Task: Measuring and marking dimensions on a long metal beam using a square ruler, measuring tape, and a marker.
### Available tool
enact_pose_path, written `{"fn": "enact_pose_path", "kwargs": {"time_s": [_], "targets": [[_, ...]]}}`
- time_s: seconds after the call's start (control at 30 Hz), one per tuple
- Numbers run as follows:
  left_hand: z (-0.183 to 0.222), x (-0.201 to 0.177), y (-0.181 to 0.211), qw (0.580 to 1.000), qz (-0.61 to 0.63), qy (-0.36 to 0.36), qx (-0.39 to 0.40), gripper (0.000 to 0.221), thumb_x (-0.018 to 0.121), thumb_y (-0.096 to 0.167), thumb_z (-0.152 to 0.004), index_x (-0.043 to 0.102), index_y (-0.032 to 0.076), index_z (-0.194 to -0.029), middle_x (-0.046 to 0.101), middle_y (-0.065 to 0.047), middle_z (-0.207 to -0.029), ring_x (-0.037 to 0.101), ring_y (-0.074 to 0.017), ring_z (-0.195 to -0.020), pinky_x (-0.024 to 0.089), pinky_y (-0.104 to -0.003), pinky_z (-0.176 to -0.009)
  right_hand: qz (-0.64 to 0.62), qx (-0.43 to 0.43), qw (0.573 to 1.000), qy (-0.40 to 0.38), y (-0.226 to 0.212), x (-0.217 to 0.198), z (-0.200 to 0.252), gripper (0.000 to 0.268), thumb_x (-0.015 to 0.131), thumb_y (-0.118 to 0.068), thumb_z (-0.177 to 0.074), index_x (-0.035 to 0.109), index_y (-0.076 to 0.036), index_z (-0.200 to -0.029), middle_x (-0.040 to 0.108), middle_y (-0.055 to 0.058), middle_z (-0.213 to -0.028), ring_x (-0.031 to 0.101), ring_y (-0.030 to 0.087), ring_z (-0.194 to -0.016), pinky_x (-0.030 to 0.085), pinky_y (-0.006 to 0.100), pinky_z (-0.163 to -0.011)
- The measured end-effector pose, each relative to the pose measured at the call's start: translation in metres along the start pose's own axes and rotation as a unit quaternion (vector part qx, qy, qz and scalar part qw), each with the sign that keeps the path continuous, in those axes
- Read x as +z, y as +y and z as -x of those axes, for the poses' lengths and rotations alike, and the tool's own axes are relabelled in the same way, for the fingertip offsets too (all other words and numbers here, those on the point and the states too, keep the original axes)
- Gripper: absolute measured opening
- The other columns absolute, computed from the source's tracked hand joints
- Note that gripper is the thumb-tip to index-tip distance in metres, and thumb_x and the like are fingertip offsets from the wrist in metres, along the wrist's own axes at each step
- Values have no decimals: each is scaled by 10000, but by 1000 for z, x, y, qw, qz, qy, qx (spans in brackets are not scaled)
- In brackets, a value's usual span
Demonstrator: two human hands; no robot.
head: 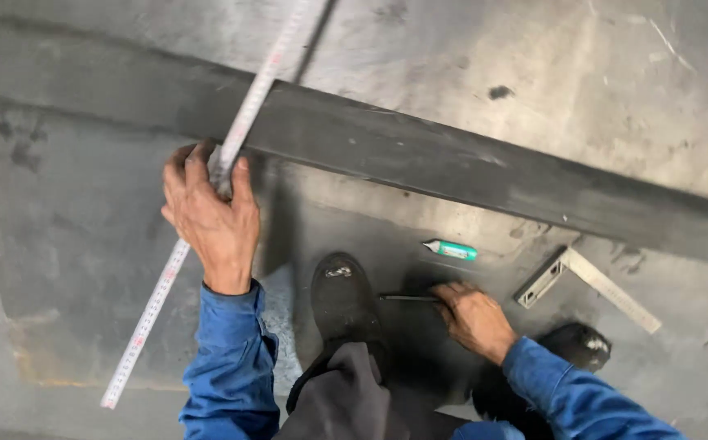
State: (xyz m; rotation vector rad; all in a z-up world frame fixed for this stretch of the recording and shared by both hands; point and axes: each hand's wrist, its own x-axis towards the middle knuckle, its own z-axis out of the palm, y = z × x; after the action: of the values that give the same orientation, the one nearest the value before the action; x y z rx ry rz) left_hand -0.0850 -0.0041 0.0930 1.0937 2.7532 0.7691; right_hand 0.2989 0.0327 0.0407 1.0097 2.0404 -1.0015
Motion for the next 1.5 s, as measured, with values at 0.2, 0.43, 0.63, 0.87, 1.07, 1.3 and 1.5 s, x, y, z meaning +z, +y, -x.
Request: {"fn": "enact_pose_path", "kwargs": {"time_s": [0.2,0.43,0.63,0.87,1.07,1.3,1.5], "targets": [[59,46,39,981,28,22,192,249,798,241,-984,697,89,-1153,608,-162,-1138,590,-398,-1083,398,-504,-935,116,-83,988,61,88,-39,55,444,570,-197,-838,593,-155,-1280,654,63,-1190,684,310,-1038,562,427,-898],[111,56,122,940,182,-252,141,211,690,191,-917,741,47,-1064,697,-78,-1049,661,-281,-944,516,-359,-863,261,94,961,12,160,-100,145,422,609,-349,-874,545,-211,-1268,700,-42,-1018,768,161,-825,629,344,-864],[151,99,138,869,87,-370,315,356,711,265,-875,718,88,-1183,672,-51,-1216,654,-285,-1040,526,-395,-868,39,41,971,234,160,-38,138,286,640,-214,-855,638,-138,-1130,716,58,-1037,725,298,-839,596,426,-714],[163,153,141,810,-58,-354,464,374,692,335,-866,645,97,-1151,652,-107,-1082,636,-321,-949,497,-425,-844,-254,-57,936,237,171,-25,132,267,669,-219,-879,683,-73,-1101,748,101,-1072,735,314,-846,588,412,-753],[131,101,255,784,-32,-578,224,255,753,262,-837,796,140,-1056,788,5,-857,654,-144,-633,534,-262,-625,-488,-65,858,148,177,-57,145,570,595,-482,-923,615,-123,-1365,690,8,-765,595,122,-548,502,253,-524],[191,177,313,746,-22,-575,334,263,836,315,-745,815,221,-990,866,57,-812,829,-94,-605,650,-228,-576,-733,-154,616,243,216,-59,172,420,534,-297,-1075,603,-105,-1441,663,0,-871,595,58,-715,497,202,-647],[244,239,362,765,-381,-416,310,675,516,901,-711,745,309,-940,785,-17,-833,753,-300,-858,581,-414,-720,-738,30,568,363,302,-18,146,353,520,-428,-1063,646,-130,-924,501,-30,-696,476,99,-562,463,268,-524]]}}
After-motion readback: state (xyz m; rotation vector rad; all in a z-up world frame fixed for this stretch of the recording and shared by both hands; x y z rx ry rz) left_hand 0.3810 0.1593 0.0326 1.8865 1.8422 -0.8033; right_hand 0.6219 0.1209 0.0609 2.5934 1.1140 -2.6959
